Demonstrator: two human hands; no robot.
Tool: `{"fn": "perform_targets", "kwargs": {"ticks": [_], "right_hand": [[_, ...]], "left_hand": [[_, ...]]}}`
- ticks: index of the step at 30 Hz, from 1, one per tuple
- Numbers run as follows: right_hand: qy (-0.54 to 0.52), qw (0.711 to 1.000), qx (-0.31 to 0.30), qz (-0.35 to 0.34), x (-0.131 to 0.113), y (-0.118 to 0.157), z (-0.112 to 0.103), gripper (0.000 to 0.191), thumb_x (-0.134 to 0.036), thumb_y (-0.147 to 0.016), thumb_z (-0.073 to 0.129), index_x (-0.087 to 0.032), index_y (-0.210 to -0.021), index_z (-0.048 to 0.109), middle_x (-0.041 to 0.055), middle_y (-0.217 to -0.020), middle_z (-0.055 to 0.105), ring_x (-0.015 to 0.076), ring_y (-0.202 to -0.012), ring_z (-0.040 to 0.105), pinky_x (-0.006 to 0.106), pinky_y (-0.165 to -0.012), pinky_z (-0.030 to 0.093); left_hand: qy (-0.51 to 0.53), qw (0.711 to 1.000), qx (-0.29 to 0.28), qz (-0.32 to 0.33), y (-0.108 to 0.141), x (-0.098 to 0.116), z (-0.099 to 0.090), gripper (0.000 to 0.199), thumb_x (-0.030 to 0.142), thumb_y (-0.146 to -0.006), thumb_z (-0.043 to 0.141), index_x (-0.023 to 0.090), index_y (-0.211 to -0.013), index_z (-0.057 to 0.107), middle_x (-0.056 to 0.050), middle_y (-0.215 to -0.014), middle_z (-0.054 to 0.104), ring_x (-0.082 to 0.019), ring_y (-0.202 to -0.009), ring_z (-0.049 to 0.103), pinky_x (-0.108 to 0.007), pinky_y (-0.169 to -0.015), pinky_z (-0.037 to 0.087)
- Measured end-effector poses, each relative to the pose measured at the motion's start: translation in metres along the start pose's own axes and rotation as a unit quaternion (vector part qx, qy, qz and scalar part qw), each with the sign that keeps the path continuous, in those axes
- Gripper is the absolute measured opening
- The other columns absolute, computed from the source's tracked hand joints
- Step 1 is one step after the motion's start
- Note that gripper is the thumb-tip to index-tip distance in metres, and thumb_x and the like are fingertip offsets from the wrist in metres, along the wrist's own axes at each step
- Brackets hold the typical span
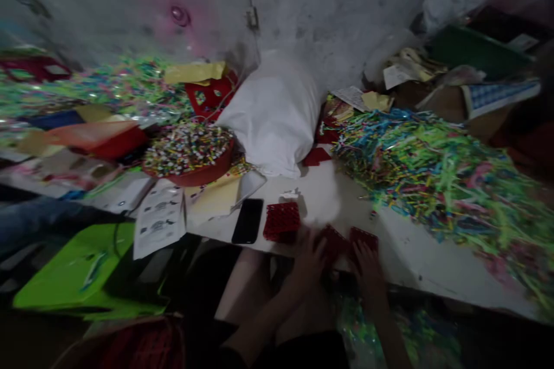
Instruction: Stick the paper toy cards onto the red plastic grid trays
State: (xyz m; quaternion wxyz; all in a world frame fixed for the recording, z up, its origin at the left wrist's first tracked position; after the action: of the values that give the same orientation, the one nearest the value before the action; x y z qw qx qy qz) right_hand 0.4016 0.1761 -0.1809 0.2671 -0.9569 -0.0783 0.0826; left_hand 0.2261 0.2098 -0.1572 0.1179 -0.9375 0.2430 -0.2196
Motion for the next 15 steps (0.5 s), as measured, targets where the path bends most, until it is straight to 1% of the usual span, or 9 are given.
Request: {"fn": "perform_targets", "kwargs": {"ticks": [2, 3, 5, 6, 8, 10, 11, 13, 15], "right_hand": [[-0.009, 1.0, -0.015, -0.002, 0.008, 0.001, 0.006, 0.054, -0.043, -0.094, 0.025, -0.014, -0.138, 0.036, 0.0132, -0.135, 0.048, 0.025, -0.127, 0.04, 0.046, -0.106, 0.028], [-0.009, 1.0, -0.015, -0.004, 0.012, 0.002, 0.01, 0.055, -0.044, -0.094, 0.022, -0.013, -0.137, 0.038, 0.0143, -0.134, 0.049, 0.026, -0.126, 0.041, 0.047, -0.105, 0.029], [-0.005, 1.0, 0.002, -0.017, 0.019, 0.004, 0.015, 0.057, -0.046, -0.092, 0.021, -0.012, -0.134, 0.042, 0.0163, -0.129, 0.053, 0.028, -0.12, 0.046, 0.048, -0.102, 0.031], [-0.004, 0.999, 0.002, -0.041, 0.019, 0.006, 0.019, 0.057, -0.045, -0.092, 0.023, -0.012, -0.132, 0.044, 0.017, -0.128, 0.054, 0.0289, -0.118, 0.048, 0.048, -0.101, 0.032], [-0.02, 0.994, -0.005, -0.104, 0.012, 0.008, 0.026, 0.054, -0.043, -0.09, 0.028, -0.012, -0.128, 0.049, 0.0174, -0.124, 0.056, 0.0303, -0.116, 0.05, 0.049, -0.1, 0.033], [-0.056, 0.99, -0.011, -0.132, 0.005, 0.001, 0.025, 0.052, -0.044, -0.087, 0.03, -0.015, -0.123, 0.054, 0.0163, -0.119, 0.059, 0.0327, -0.115, 0.051, 0.054, -0.1, 0.033], [-0.086, 0.988, -0.009, -0.13, 0.001, -0.007, 0.02, 0.052, -0.047, -0.085, 0.031, -0.018, -0.121, 0.056, 0.0155, -0.116, 0.061, 0.0341, -0.113, 0.052, 0.057, -0.098, 0.033], [-0.167, 0.983, -0.011, -0.072, -0.002, -0.033, 0.01, 0.057, -0.056, -0.078, 0.034, -0.026, -0.121, 0.057, 0.0136, -0.112, 0.063, 0.0361, -0.11, 0.054, 0.061, -0.093, 0.038], [-0.242, 0.97, -0.023, 0.028, -0.006, -0.064, 0.007, 0.06, -0.066, -0.07, 0.039, -0.04, -0.122, 0.054, 0.0086, -0.117, 0.061, 0.0362, -0.113, 0.052, 0.06, -0.082, 0.046]], "left_hand": [[-0.001, 0.995, -0.025, 0.093, -0.001, 0.011, 0.007, 0.04, 0.036, -0.09, 0.046, 0.028, -0.129, 0.049, -0.008, -0.146, 0.037, -0.026, -0.134, 0.031, -0.046, -0.105, 0.031], [-0.001, 0.994, -0.037, 0.105, -0.003, 0.011, 0.01, 0.041, 0.04, -0.091, 0.043, 0.03, -0.13, 0.048, -0.007, -0.145, 0.038, -0.025, -0.135, 0.031, -0.047, -0.105, 0.03], [-0.003, 0.996, -0.055, 0.071, -0.011, 0.006, 0.014, 0.045, 0.046, -0.091, 0.039, 0.029, -0.133, 0.044, -0.008, -0.145, 0.038, -0.026, -0.135, 0.031, -0.048, -0.103, 0.032], [-0.004, 0.997, -0.064, 0.048, -0.015, 0.003, 0.016, 0.048, 0.046, -0.091, 0.039, 0.027, -0.135, 0.042, -0.009, -0.146, 0.036, -0.027, -0.135, 0.03, -0.048, -0.102, 0.033], [0.006, 0.995, -0.09, 0.038, -0.021, 0.008, 0.018, 0.055, 0.047, -0.087, 0.047, 0.024, -0.137, 0.039, -0.012, -0.147, 0.033, -0.03, -0.135, 0.029, -0.048, -0.101, 0.034], [0.044, 0.992, -0.114, 0.042, -0.023, 0.017, 0.015, 0.067, 0.048, -0.08, 0.057, 0.021, -0.138, 0.037, -0.015, -0.148, 0.031, -0.032, -0.135, 0.029, -0.047, -0.101, 0.035], [0.081, 0.989, -0.118, 0.028, -0.022, 0.018, 0.011, 0.07, 0.047, -0.077, 0.06, 0.021, -0.138, 0.037, -0.014, -0.147, 0.032, -0.031, -0.134, 0.03, -0.046, -0.101, 0.035], [0.171, 0.98, -0.099, -0.037, -0.016, 0.011, -0.006, 0.058, 0.045, -0.079, 0.057, 0.025, -0.132, 0.045, -0.01, -0.141, 0.044, -0.027, -0.129, 0.04, -0.044, -0.1, 0.037], [0.244, 0.96, -0.04, -0.13, -0.002, -0.014, -0.035, 0.036, 0.043, -0.084, 0.05, 0.029, -0.116, 0.06, -0.007, -0.12, 0.063, -0.023, -0.113, 0.055, -0.039, -0.093, 0.044]]}}
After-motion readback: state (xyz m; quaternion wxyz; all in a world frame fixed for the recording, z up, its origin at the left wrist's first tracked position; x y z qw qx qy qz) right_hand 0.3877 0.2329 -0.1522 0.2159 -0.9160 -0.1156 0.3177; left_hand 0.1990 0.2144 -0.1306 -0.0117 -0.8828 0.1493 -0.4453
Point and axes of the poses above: each hand's wrist, its own y-axis away from the middle knuckle, its own z-axis out of the palm, x = y × z, the point moved 8 cm from there along -y, towards the middle knuckle
